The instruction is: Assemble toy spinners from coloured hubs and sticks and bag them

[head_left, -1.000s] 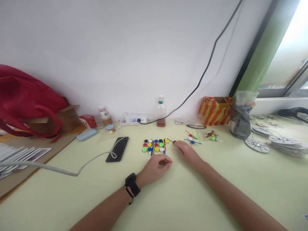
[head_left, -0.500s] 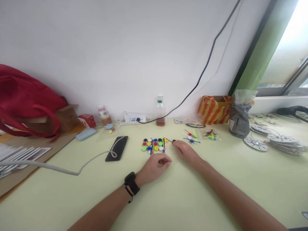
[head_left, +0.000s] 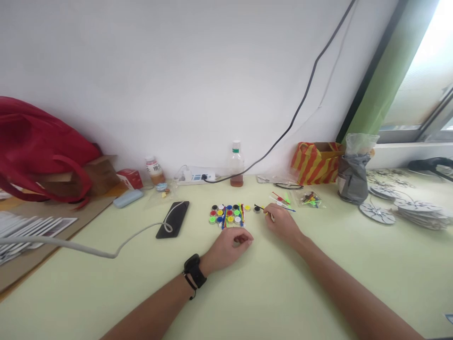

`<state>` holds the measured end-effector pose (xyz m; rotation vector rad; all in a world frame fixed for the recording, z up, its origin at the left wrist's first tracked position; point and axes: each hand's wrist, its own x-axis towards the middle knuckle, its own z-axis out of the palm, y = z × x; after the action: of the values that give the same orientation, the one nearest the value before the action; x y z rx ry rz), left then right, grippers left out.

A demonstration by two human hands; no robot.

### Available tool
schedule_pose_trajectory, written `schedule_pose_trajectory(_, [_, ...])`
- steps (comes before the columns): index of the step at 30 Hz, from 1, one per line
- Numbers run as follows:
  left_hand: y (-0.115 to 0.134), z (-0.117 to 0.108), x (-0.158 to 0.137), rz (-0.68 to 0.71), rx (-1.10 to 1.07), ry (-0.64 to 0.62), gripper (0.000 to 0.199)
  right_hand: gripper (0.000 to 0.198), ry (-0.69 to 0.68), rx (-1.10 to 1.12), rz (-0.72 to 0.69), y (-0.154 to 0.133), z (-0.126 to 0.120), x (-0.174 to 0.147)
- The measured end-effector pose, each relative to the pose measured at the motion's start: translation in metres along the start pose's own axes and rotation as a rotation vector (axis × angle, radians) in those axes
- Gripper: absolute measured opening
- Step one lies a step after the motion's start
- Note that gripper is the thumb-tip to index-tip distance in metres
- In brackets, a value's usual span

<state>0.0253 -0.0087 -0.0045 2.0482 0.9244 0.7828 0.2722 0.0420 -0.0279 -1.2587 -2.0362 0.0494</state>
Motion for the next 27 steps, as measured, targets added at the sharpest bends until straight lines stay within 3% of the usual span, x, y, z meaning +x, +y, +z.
schedule_pose_trajectory(11, [0.001, 0.000, -0.001, -0.002, 0.002, -0.009, 0.013, 0.018, 0.015, -0.044, 0.030, -0.001, -0.006, -0.001])
schedule_pose_trajectory(15, [-0.001, 0.000, 0.000, 0.012, -0.004, 0.032, 0.014, 0.019, -0.038, -0.018, 0.011, -0.006, -0.009, 0.000])
schedule_pose_trajectory(20, [-0.005, 0.000, -0.001, 0.017, 0.050, 0.097, 0.029, 0.021, -0.054, 0.063, 0.054, -0.017, -0.017, 0.000])
schedule_pose_trajectory(24, [-0.002, 0.001, -0.003, 0.024, 0.122, 0.079, 0.042, 0.025, -0.244, 0.298, 0.100, -0.032, -0.022, -0.003])
schedule_pose_trajectory(27, [0.001, 0.001, -0.003, 0.069, 0.101, 0.037, 0.025, 0.022, -0.380, 0.553, 0.144, -0.046, -0.027, -0.005])
